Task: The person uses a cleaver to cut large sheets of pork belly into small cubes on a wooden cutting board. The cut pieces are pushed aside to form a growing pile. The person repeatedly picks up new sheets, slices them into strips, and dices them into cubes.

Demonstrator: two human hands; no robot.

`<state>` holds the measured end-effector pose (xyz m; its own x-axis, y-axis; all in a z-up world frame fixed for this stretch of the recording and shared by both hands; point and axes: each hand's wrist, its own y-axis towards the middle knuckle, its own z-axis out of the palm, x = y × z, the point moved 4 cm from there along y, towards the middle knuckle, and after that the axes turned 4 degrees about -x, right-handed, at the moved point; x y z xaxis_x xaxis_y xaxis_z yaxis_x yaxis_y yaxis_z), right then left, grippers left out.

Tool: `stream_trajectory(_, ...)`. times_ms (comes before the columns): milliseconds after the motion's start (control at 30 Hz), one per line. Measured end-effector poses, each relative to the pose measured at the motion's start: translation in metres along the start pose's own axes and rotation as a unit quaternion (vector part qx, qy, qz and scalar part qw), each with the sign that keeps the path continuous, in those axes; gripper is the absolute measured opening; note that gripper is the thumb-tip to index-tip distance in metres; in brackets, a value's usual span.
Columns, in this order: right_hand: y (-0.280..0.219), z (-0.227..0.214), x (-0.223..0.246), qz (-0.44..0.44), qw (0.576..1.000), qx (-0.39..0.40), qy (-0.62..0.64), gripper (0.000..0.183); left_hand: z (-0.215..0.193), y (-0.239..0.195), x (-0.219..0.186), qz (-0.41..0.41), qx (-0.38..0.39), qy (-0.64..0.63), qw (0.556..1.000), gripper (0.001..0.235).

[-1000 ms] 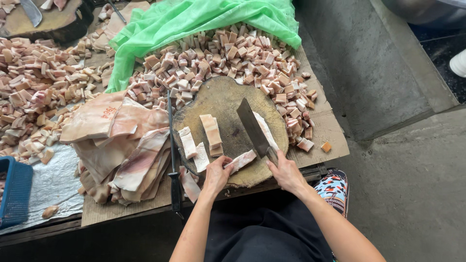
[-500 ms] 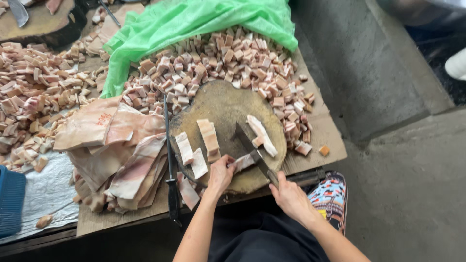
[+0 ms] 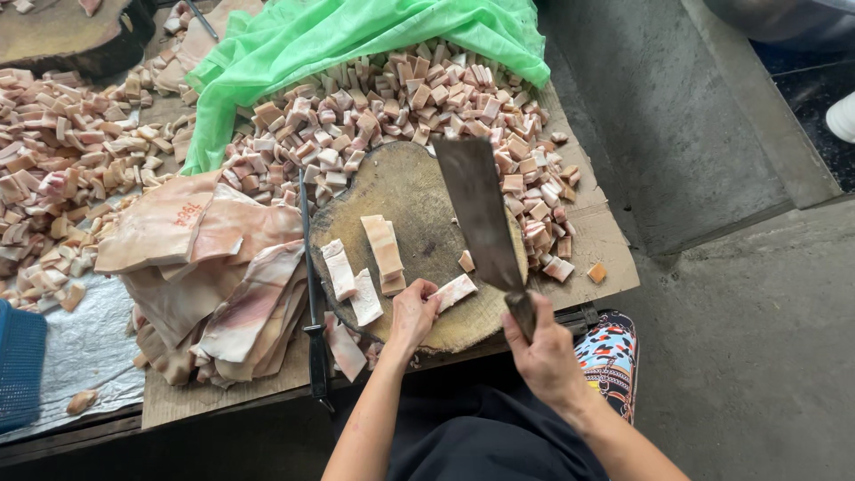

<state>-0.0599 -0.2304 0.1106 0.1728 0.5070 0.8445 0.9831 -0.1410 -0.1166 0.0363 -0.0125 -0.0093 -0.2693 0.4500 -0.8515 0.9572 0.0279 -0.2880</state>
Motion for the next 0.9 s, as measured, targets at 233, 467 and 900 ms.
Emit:
stream_trajectory(233, 0.006, 0.023, -0.026, 0.047, 0.978, 0.124, -0.162, 0.039, -0.006, 0.004, 0.003, 0.098, -0.054, 0.042, 0.993, 0.022)
stream_trajectory(467, 0.003, -0.010, 0.018, 0.003, 0.999, 0.022, -0.050, 0.040, 0.001, 0.002, 0.002, 0.047, -0.028, 0.005, 0.998, 0.022)
stream_trajectory(900, -0.004, 0.024, -0.041, 0.173, 0.969, 0.154, -0.085, 0.035, 0.004, 0.006, 0.010, 0.073, -0.059, 0.049, 0.994, 0.024)
